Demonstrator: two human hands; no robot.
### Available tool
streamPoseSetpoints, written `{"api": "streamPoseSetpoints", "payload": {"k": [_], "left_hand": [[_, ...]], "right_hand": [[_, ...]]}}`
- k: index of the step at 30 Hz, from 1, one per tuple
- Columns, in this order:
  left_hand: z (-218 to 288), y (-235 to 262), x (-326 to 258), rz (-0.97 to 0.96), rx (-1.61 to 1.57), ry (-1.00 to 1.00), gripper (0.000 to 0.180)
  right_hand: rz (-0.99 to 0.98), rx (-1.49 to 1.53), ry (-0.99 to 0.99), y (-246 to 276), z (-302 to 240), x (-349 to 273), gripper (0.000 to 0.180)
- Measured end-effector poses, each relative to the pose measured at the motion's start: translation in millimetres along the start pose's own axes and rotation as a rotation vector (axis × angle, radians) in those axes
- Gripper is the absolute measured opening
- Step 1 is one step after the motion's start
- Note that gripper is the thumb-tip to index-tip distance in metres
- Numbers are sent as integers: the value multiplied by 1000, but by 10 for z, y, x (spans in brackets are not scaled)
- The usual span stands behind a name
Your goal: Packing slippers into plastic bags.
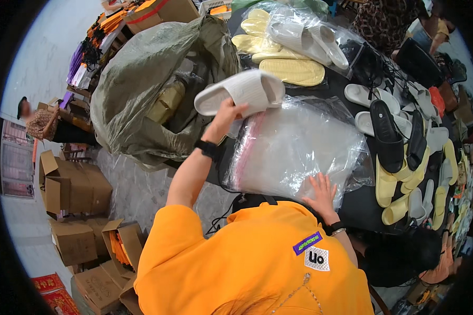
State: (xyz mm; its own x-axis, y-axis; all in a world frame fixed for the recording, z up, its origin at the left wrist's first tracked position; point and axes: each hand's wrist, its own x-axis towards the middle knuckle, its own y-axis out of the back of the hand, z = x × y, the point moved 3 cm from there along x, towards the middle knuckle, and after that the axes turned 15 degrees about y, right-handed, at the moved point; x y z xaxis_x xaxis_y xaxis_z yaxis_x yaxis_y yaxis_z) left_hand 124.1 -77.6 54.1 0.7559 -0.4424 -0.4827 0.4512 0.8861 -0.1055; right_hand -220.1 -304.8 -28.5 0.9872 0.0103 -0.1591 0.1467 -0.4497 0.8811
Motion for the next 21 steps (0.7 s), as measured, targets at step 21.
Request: {"api": "streamPoseSetpoints", "payload": {"k": [21], "left_hand": [[56, -19, 1027, 127, 24, -67, 71]], "right_hand": [[0, -46, -29, -137, 85, 7, 79]]}}
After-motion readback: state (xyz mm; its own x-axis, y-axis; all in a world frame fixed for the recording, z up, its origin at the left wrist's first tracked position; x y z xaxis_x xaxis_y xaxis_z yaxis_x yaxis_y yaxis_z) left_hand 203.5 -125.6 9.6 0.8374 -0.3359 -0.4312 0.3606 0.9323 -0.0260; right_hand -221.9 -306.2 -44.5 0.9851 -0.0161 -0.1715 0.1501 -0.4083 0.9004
